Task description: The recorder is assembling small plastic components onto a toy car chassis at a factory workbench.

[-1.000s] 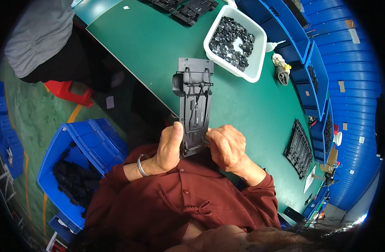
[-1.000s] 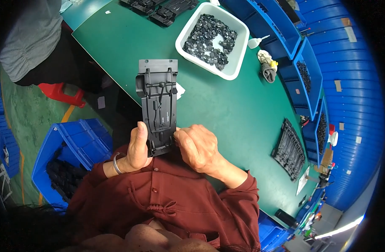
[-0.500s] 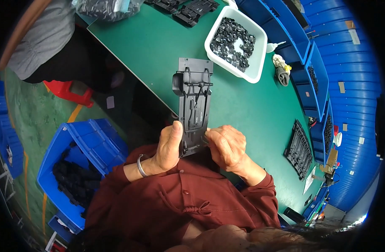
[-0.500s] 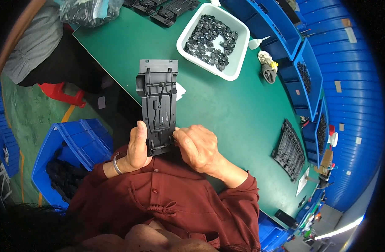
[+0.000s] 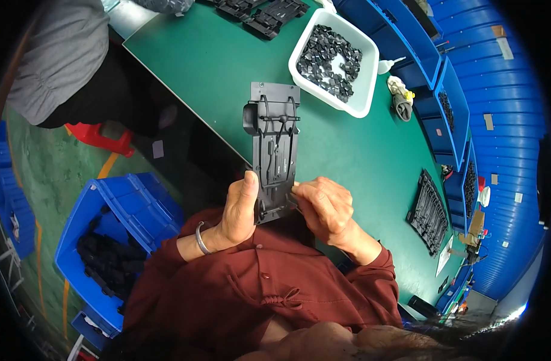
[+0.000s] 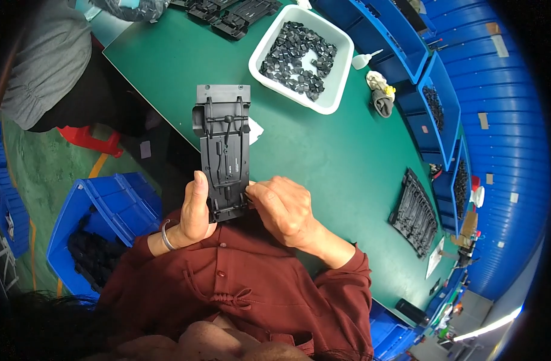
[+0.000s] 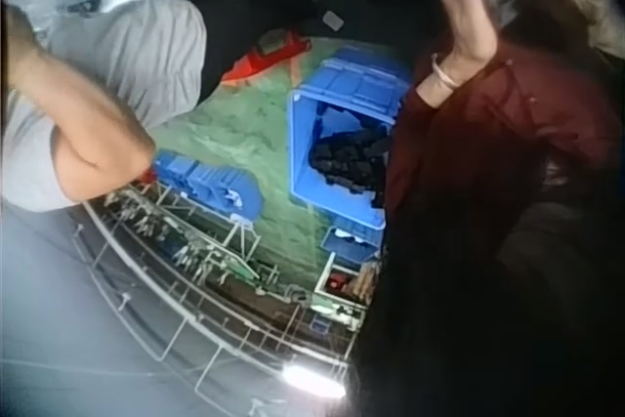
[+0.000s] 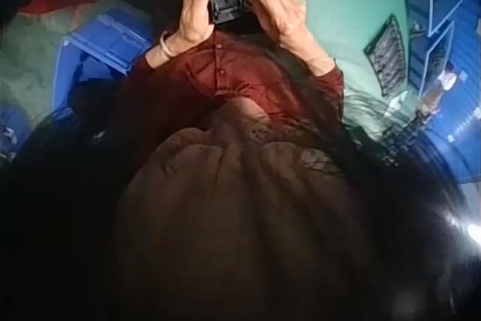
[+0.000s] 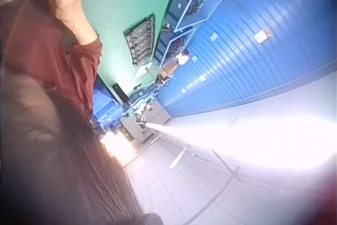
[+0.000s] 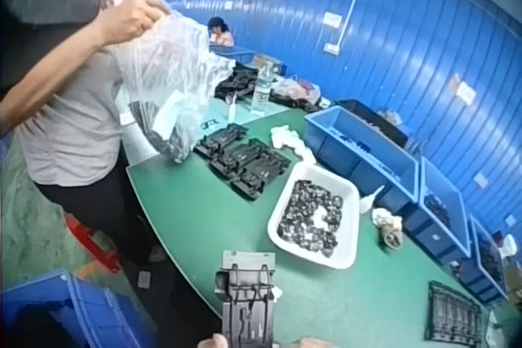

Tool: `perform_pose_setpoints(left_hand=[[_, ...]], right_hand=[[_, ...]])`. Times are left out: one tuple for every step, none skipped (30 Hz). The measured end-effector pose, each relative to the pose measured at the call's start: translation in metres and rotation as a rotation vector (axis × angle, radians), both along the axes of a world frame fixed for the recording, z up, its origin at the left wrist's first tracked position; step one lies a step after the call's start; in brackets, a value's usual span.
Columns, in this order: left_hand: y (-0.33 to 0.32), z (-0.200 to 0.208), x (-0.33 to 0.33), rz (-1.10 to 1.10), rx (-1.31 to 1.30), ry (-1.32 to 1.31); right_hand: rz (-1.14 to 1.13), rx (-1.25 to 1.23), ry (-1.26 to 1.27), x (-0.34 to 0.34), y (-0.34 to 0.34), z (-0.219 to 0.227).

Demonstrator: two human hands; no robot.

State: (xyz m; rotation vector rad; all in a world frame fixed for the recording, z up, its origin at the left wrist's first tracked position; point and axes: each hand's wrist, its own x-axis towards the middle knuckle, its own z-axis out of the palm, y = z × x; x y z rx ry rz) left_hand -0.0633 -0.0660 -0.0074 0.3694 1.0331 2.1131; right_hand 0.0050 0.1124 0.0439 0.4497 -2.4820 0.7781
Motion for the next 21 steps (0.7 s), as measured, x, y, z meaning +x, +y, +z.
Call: perform_pose_setpoints(left_hand=[[0.001,0.001,0.000,0.001,0.005,-0.006],[0.002,0.003,0.000,-0.001,0.005,-0.002],[0.003,0.007,0.000,0.019,0.018,-0.034],[0.004,0.010,0.001,0.039,0.032,-0.066],[0.002,0.008,-0.001,0.039,0.034,-0.065],[0.001,0.005,-0.002,0.033,0.028,-0.054],[-0.001,0.004,-0.003,0.027,0.022,-0.043],[-0.001,0.006,-0.003,0.027,0.021,-0.036],[-0.001,0.010,-0.003,0.036,0.021,-0.052],[-0.001,0.012,-0.003,0.045,0.020,-0.069],[-0.001,0.015,-0.002,0.043,0.021,-0.062],[0.001,0.017,-0.002,0.061,0.032,-0.096],[0.001,0.019,-0.001,0.079,0.043,-0.131],[0.001,0.019,-0.002,0.077,0.043,-0.124],[0.001,0.018,-0.002,0.084,0.048,-0.129],[0.001,0.019,-0.002,0.092,0.052,-0.134],[0.001,0.020,-0.003,0.089,0.053,-0.126],[0.002,0.021,-0.003,0.081,0.075,-0.198],[0.003,0.022,-0.003,0.072,0.097,-0.270],[0.002,0.024,-0.005,0.069,0.096,-0.260],[0.002,0.027,-0.006,0.058,0.093,-0.267]], right_hand=[[-0.002,-0.030,-0.004,0.000,0.000,0.000],[-0.003,-0.060,-0.007,0.000,0.001,0.000],[-0.004,-0.060,-0.002,0.001,0.001,0.001],[-0.002,-0.067,-0.005,0.001,0.002,0.001],[0.001,-0.070,-0.013,0.000,0.001,0.001],[0.001,-0.068,-0.012,-0.001,0.001,0.001],[0.001,-0.076,-0.020,-0.002,0.000,0.000],[0.002,-0.088,-0.022,-0.001,0.000,0.000],[0.001,-0.088,-0.015,-0.001,0.000,0.002],[-0.003,-0.091,-0.021,-0.001,-0.001,0.004],[-0.009,-0.092,-0.026,-0.001,-0.002,0.005],[-0.011,-0.092,-0.019,-0.001,-0.002,0.006],[-0.009,-0.103,-0.026,-0.001,-0.001,0.006],[-0.006,-0.116,-0.033,-0.001,-0.001,0.006],[-0.008,-0.117,-0.025,0.000,-0.001,0.007],[-0.014,-0.128,-0.049,0.000,-0.001,0.009],[-0.021,-0.137,-0.073,0.000,-0.001,0.010],[-0.023,-0.137,-0.065,0.000,-0.002,0.011],[-0.060,-0.201,-0.079,0.000,-0.005,0.012],[-0.097,-0.267,-0.091,0.000,-0.007,0.013],[-0.099,-0.268,-0.080,0.000,-0.007,0.014]])
